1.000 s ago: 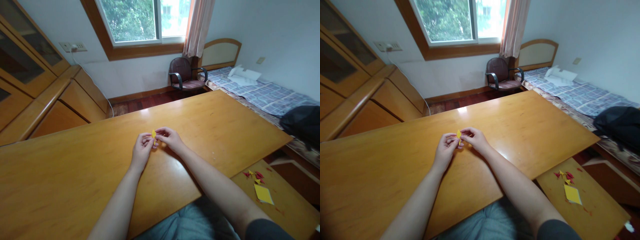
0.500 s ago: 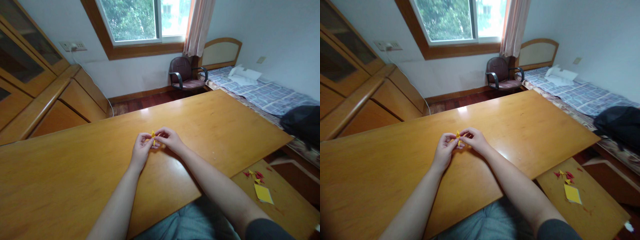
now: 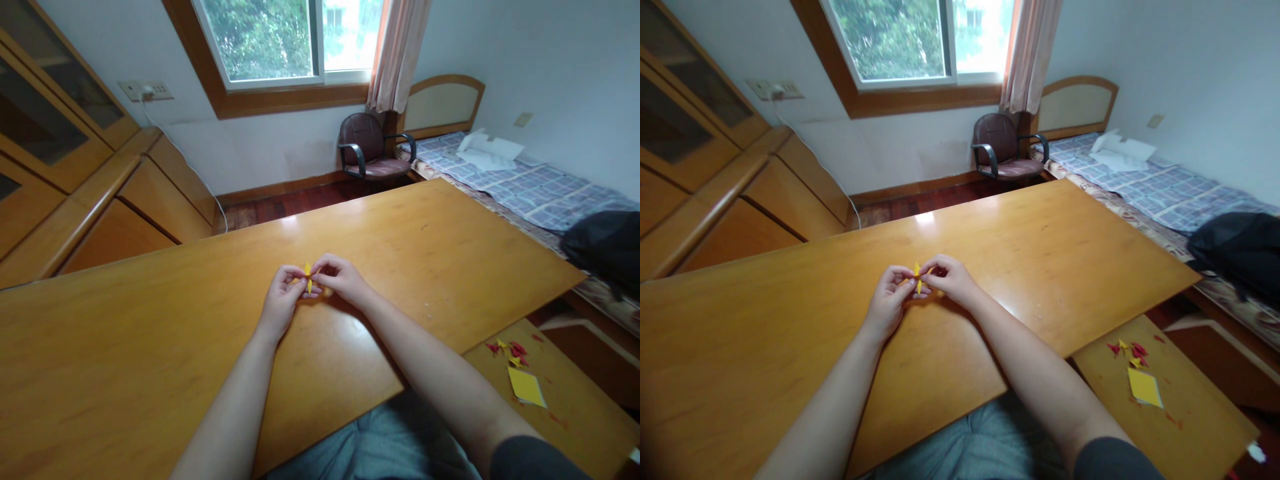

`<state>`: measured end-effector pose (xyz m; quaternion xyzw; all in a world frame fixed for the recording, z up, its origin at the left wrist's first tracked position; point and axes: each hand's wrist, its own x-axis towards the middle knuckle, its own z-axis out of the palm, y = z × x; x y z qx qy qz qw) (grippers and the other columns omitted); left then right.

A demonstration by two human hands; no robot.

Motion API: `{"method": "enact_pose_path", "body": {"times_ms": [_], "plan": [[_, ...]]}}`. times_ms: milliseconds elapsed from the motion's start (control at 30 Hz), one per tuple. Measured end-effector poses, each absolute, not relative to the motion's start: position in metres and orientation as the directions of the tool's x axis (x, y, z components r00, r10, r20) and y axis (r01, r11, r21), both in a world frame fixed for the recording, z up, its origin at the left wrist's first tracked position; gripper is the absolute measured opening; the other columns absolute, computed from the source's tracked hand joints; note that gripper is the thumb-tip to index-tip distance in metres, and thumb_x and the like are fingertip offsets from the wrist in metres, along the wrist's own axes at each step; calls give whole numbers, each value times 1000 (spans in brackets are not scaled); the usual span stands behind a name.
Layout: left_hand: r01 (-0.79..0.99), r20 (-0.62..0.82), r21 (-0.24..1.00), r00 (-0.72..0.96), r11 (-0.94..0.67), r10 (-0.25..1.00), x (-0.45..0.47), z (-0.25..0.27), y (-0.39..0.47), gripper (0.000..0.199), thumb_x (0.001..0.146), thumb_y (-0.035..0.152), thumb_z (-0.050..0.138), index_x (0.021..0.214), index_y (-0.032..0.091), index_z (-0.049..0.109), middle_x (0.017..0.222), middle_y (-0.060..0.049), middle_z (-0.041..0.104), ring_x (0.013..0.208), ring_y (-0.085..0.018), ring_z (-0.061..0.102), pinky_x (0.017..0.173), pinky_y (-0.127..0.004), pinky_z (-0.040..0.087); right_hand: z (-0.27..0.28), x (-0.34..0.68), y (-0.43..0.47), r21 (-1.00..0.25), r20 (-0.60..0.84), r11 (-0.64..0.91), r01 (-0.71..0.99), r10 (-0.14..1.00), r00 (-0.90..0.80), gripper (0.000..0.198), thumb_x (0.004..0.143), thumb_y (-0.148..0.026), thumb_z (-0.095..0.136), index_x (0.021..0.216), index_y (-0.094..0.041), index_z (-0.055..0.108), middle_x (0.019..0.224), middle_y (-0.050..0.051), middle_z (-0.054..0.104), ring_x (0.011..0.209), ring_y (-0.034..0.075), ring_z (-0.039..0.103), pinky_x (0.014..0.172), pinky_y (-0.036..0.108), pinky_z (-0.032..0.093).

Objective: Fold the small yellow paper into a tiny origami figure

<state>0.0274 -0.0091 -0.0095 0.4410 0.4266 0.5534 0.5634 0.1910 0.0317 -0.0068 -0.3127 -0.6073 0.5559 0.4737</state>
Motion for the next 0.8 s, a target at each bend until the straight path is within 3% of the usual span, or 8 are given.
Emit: {"method": "enact_pose_path", "body": {"times_ms": [367,800], "plan": [[-297,2,955,-11,-6,1000,28,-11,-8,30,75,32,78,90,20,55,86,2,64,65,-13,69,63,-28,59,-8,193,32,-955,293,257,-147,887,-357,17,79,-33,73,85,-17,71,85,2,63,72,13,63,66,26,50],[-319,-16,948,-26,7,1000,30,-9,-10,29,72,30,79,88,20,57,84,3,65,65,-14,70,65,-29,60,-5,194,32,-908,407,415,-49,852,-330,6,83,-22,67,83,-18,72,83,3,64,75,13,60,68,26,48]]}}
